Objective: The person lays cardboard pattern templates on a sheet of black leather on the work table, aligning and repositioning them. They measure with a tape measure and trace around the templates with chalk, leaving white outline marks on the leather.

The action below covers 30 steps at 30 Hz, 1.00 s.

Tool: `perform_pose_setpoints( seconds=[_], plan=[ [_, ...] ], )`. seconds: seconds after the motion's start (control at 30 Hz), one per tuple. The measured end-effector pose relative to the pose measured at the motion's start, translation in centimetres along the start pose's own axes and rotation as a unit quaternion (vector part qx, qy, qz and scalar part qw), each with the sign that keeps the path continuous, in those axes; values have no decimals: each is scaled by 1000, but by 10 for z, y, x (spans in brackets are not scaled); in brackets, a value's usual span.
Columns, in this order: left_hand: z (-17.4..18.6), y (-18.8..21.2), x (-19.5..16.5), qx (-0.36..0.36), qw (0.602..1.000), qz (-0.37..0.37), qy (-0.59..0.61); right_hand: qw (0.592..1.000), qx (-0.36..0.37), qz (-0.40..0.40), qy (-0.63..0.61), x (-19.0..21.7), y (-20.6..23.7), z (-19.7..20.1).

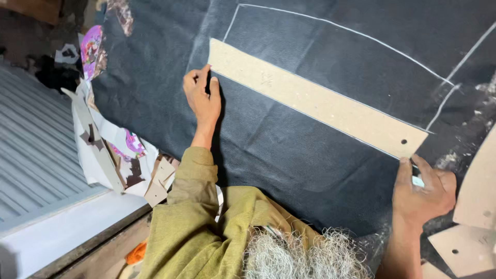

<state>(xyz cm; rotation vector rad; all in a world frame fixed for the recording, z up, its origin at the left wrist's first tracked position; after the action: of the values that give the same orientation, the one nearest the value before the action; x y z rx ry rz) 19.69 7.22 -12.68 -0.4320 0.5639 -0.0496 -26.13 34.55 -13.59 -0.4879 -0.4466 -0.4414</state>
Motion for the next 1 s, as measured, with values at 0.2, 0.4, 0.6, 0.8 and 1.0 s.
perform_pose_setpoints(
  seconds=[0.2,0.4,0.6,0.8,1.0],
  plan=[
    [6,-3,-3,-3,1000,15,3,999,0,-15,-43,-44,23,-11],
    [10,-2,-4,1,1000,-9,-8,999,-26,-4,-48,-59,26,-13],
    [10,-1,-5,0,999,-26,-20,996,-18,-73,-52,-59,26,-11],
    [9,0,-3,0,999,-24,-24,996,-8,-75,-47,-52,24,-8],
    [9,0,-7,6,999,-22,-33,995,-8,-91,-33,-48,17,-6]
  ],
)
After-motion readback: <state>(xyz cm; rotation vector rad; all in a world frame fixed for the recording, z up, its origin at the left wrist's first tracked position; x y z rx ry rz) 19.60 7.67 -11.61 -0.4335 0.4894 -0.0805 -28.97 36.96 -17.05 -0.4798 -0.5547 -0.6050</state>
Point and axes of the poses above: each hand's wrist, its own y-axis away from the middle knuckle, its own z-axis out of the back of the hand, x = y × z, the point moved 5 cm from there along -y, towards the middle knuckle, and after that the axes turned 3 degrees about -y, right-handed, at the moved point
